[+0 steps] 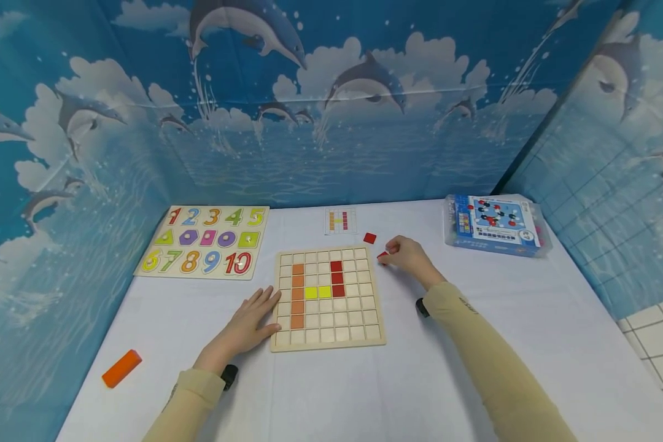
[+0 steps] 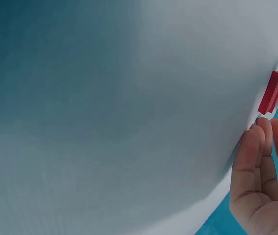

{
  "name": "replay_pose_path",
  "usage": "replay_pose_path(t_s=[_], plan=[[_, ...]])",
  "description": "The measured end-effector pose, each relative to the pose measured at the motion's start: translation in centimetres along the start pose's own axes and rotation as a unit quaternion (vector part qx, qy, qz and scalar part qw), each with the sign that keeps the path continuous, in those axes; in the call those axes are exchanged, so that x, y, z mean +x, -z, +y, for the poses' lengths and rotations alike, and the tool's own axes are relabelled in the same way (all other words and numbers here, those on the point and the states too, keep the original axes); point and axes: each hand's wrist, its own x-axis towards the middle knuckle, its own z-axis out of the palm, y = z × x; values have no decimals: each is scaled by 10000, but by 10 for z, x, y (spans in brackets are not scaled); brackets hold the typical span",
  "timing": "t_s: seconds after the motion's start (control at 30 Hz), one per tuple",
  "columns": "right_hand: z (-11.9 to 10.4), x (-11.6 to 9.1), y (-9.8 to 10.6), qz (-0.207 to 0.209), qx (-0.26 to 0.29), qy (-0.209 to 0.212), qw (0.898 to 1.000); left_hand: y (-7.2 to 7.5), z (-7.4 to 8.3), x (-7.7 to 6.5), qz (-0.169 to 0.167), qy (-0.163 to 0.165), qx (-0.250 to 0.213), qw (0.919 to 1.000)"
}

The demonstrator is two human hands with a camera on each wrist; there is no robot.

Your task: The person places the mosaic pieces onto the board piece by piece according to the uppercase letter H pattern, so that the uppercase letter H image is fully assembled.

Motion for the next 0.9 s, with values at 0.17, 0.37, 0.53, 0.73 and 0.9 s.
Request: replay_pose_path(t_s=[0.17, 0.37, 0.53, 0.73, 0.9], plan=[[-1, 0, -3, 25, -116, -52, 9999, 1, 0, -1, 8, 1, -27, 10000], [0, 4, -7, 100, -300, -80, 9995, 0, 0, -1, 22, -26, -49, 10000], [-2, 5, -8, 129, -426, -104, 9990, 0, 0, -1, 19, -26, -44, 10000], [-5, 4, -8, 38, -522, -219, 9984, 1, 0, 0, 20, -15, -69, 10000], [-5, 2, -8, 15, -477, -224, 9986, 2, 1, -1, 21, -29, -82, 10000]])
